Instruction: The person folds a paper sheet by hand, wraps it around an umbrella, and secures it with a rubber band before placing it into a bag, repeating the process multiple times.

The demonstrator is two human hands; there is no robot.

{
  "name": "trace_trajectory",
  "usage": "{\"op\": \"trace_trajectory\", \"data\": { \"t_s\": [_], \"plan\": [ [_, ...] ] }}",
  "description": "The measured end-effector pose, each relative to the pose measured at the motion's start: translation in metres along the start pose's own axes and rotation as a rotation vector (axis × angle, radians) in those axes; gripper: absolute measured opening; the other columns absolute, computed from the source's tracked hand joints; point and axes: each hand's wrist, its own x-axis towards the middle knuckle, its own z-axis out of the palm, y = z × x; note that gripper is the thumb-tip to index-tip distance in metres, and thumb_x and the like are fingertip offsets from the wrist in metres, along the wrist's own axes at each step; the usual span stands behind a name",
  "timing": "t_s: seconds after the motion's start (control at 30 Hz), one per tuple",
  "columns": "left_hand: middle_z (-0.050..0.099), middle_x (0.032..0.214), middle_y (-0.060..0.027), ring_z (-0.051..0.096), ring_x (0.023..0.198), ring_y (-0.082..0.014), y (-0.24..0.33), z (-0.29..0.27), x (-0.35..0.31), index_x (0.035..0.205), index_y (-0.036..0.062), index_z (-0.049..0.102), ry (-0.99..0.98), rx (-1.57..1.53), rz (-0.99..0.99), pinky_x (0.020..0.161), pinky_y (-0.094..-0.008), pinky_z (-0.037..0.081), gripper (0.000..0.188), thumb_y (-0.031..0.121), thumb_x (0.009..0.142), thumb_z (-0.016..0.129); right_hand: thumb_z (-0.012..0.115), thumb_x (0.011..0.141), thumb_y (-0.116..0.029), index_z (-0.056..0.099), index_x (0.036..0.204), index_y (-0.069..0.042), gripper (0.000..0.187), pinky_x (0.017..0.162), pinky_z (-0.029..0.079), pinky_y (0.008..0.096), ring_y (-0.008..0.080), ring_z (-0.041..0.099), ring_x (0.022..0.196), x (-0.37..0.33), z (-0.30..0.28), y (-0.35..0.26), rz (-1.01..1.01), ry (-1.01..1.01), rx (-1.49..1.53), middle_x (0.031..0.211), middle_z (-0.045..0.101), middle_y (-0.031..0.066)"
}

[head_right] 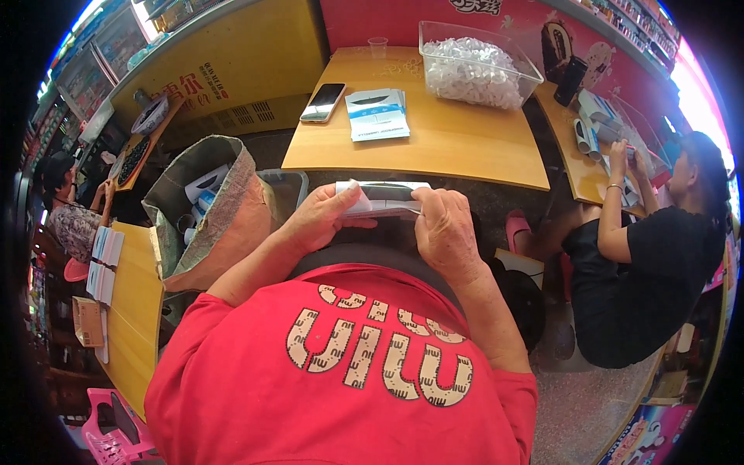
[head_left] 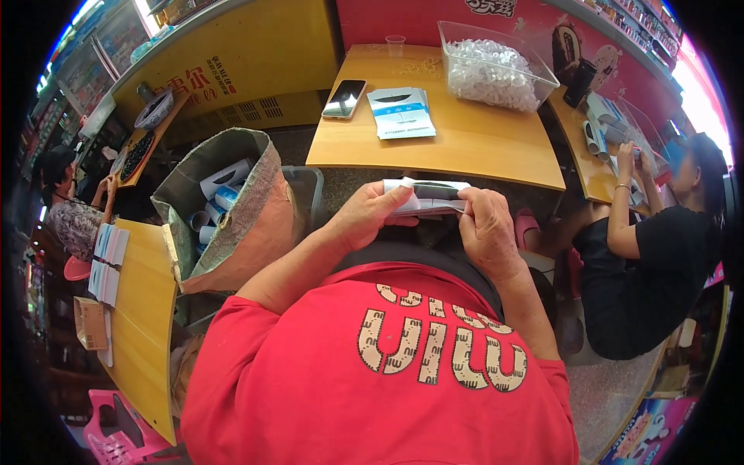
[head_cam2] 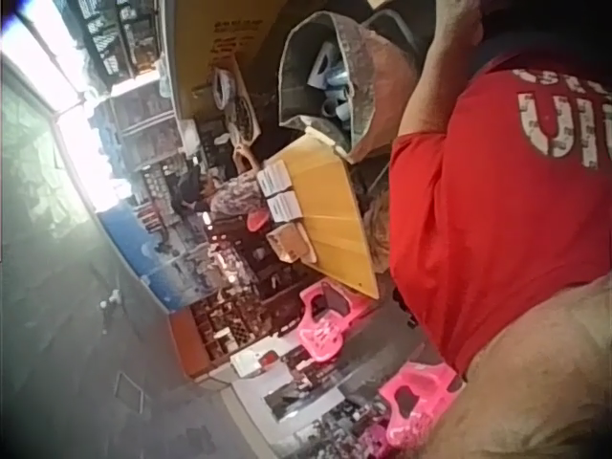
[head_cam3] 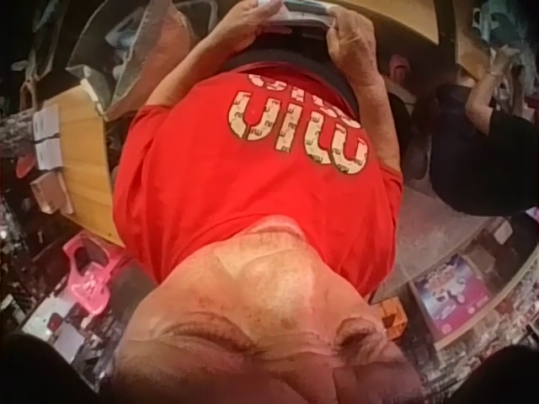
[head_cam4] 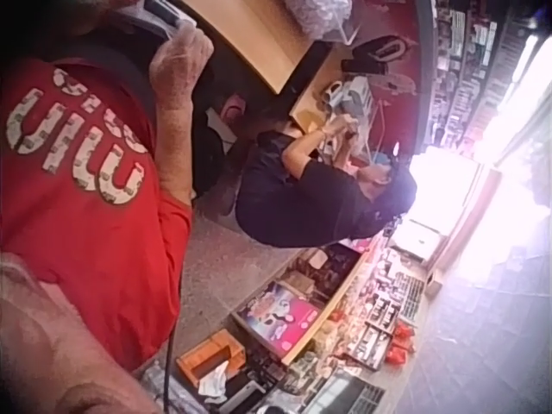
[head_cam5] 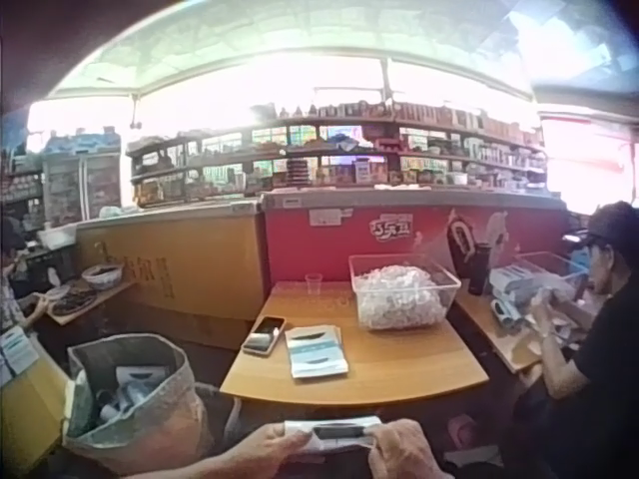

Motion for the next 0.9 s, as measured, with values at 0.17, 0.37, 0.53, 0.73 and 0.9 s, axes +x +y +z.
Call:
{"op": "trace_trajectory", "data": {
  "t_s": [0.17,0.37,0.53,0.73,0.9],
  "plan": [
    [0.049,0.109,-0.0155,0.049,0.100,-0.0243,0.006,-0.004,-0.010,0.107,-0.0033,0.046,-0.302,-0.336,-0.047,0.086,-0.0408,0.040,0.032,0.015,0.081,0.050,0.053,0.063,0.004,0.052,0.070,-0.005,0.011,0.068,0.037,0.0342,0.0260,0.048,0.071,-0.004,-0.001,0.008,0.011,0.041,0.053,0.071,0.049,0.0091],
    [0.053,0.104,-0.0120,0.049,0.100,-0.0230,0.003,-0.005,-0.006,0.105,-0.0002,0.048,-0.199,-0.388,-0.167,0.081,-0.0399,0.044,0.031,0.011,0.077,0.053,0.055,0.065,0.006,0.053,0.072,-0.004,0.013,0.066,0.039,0.0296,0.0237,0.048,0.072,-0.006,-0.002,0.005,0.068,-0.032,0.123,0.071,0.049,0.0080],
    [0.054,0.100,-0.0120,0.053,0.092,-0.0231,-0.013,0.007,0.002,0.107,0.0026,0.048,0.013,-0.260,-0.207,0.074,-0.0392,0.048,0.034,0.024,0.081,0.052,0.055,0.060,0.005,0.054,0.069,-0.005,0.013,0.068,0.036,0.0335,0.0235,0.048,0.070,-0.004,0.002,0.003,-0.083,-0.005,0.022,0.068,0.049,0.0059],
    [0.055,0.094,-0.0113,0.053,0.089,-0.0235,-0.012,0.010,0.005,0.098,0.0029,0.050,0.114,-0.338,-0.178,0.071,-0.0400,0.048,0.032,0.031,0.083,0.050,0.056,0.060,0.006,0.055,0.070,-0.005,0.015,0.076,0.037,0.0362,0.0220,0.049,0.069,-0.004,0.001,0.004,-0.089,-0.030,0.032,0.067,0.049,0.0050],
    [0.053,0.092,-0.0115,0.054,0.086,-0.0244,-0.013,0.009,0.004,0.097,0.0030,0.047,0.184,-0.319,-0.215,0.072,-0.0422,0.047,0.031,0.031,0.083,0.049,0.056,0.060,0.006,0.055,0.070,-0.005,0.015,0.082,0.037,0.0381,0.0207,0.049,0.069,-0.005,0.001,0.002,-0.087,-0.071,0.051,0.067,0.049,0.0043]
  ]
}}
